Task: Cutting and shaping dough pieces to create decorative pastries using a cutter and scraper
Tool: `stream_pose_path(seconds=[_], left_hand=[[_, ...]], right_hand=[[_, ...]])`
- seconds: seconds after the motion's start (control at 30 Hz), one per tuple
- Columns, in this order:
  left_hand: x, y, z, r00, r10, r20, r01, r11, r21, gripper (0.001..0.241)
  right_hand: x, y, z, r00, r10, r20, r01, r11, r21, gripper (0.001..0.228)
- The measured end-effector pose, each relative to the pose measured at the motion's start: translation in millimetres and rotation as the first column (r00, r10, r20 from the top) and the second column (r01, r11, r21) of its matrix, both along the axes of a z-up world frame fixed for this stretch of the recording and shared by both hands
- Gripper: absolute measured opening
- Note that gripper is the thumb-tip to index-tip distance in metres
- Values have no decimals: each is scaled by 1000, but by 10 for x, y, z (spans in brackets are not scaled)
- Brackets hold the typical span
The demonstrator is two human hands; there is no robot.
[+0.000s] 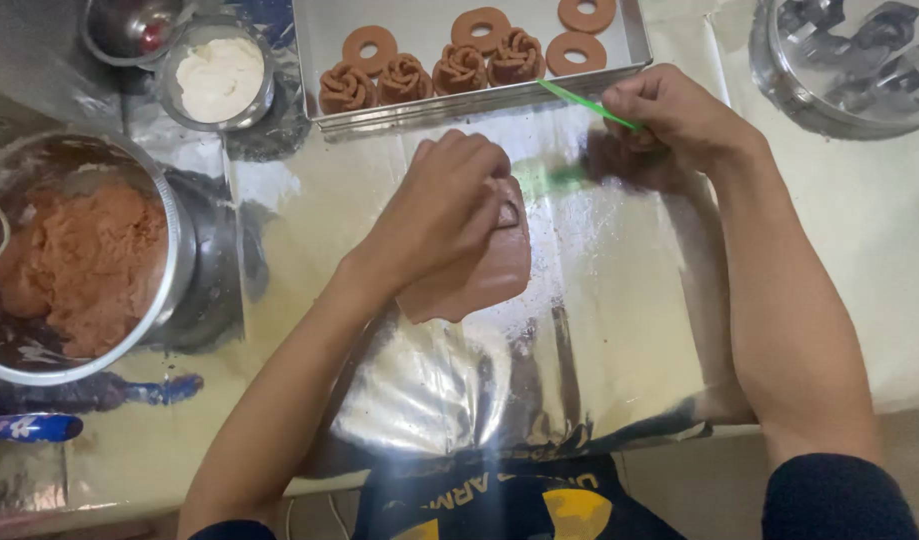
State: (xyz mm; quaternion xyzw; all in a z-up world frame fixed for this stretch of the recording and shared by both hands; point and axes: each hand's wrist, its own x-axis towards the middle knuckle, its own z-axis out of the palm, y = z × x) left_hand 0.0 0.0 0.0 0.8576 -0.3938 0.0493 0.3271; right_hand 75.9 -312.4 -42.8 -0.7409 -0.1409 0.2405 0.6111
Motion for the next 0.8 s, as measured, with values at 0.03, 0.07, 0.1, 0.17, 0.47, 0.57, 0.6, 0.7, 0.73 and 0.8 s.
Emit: stream_pose_path(seconds=[0.03, 0.07, 0.1, 0.17, 0.47, 0.57, 0.6, 0.7, 0.73, 0.8], left_hand=[[-13, -7, -11, 1000, -4, 2, 4, 1000, 0, 10], [-26, -12, -23, 999, -39, 28, 37, 997, 70, 7], [-52, -17, -40, 996, -72, 50, 65, 988, 138, 6], [-60, -49, -87, 991, -76, 107, 55, 981, 187, 7], [14, -95, -203, 960, -113, 258, 31, 953, 302, 12], [22, -124, -231, 952, -108, 288, 12, 949, 315, 16], [24, -138, -248, 946, -96, 308, -4, 951, 310, 17], [32, -136, -278, 950, -83, 301, -10, 955, 297, 21], [29, -133, -288, 950, -84, 300, -9, 955, 297, 21], [36, -128, -302, 942, -70, 330, -28, 959, 282, 22]], right_hand=[[1, 5, 4, 1000, -4, 2, 4, 1000, 0, 57], [1, 12, 8, 1000, -5, -13, 5, 1000, 10, 57], [-2, 22, 12, 999, -3, -32, 3, 1000, 18, 56], [-22, 28, 4, 999, -16, -44, 17, 1000, 19, 52], [-30, 38, 22, 999, -25, -46, 25, 1000, -6, 48], [-21, 26, -4, 998, -25, -52, 25, 1000, 8, 48], [-18, 26, -11, 998, -33, -60, 34, 999, 20, 49], [-31, 37, 29, 1000, -16, -21, 16, 1000, 22, 53], [-34, 35, 23, 1000, -16, -21, 17, 1000, 22, 53], [-30, 30, 22, 999, -27, -37, 26, 1000, -4, 54]])
